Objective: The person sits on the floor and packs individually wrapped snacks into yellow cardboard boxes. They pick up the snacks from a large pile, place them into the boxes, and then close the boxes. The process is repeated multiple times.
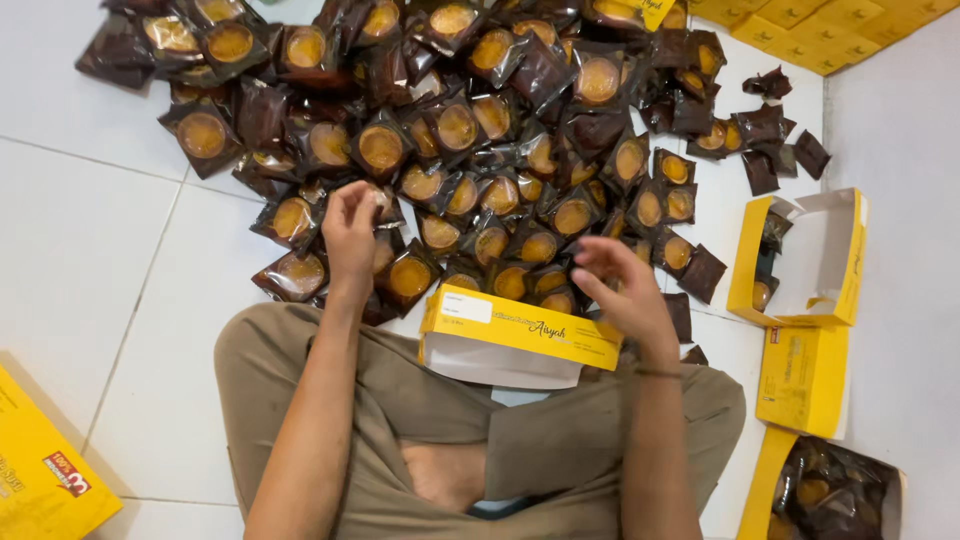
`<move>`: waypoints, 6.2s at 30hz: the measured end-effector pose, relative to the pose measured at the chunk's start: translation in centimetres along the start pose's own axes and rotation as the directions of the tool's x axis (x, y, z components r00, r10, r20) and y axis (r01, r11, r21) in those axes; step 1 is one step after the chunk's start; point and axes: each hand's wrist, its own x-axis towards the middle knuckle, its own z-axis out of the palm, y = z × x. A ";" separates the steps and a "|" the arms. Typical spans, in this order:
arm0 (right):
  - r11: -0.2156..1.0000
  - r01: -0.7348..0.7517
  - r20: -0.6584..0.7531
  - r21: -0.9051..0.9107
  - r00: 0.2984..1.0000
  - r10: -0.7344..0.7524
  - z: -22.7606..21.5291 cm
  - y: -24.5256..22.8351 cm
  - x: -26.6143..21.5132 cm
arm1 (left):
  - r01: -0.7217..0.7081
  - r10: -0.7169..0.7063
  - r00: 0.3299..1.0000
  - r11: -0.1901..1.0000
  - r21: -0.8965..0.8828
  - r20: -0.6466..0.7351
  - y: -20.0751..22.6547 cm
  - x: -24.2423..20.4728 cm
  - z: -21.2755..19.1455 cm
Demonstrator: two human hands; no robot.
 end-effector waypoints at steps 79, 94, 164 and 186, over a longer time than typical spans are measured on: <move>0.907 0.064 0.000 0.416 0.997 -0.071 11.4 -8.2 7.3 | 0.099 0.025 0.976 0.834 -0.542 0.217 3.8 -2.3 1.0; 0.932 0.297 0.063 0.208 0.947 -0.316 16.5 -10.4 6.1 | 0.255 -0.135 0.911 0.927 -0.276 0.390 5.7 -2.0 0.3; 0.942 0.281 0.131 -0.181 0.957 -0.260 18.6 -2.1 21.2 | 0.245 -0.187 0.967 0.477 -0.844 0.175 4.6 0.6 -0.4; 0.772 0.217 -0.010 0.598 0.965 -0.263 18.5 -11.7 6.1 | 0.134 0.133 0.896 0.829 -0.543 0.424 4.9 -1.4 -0.9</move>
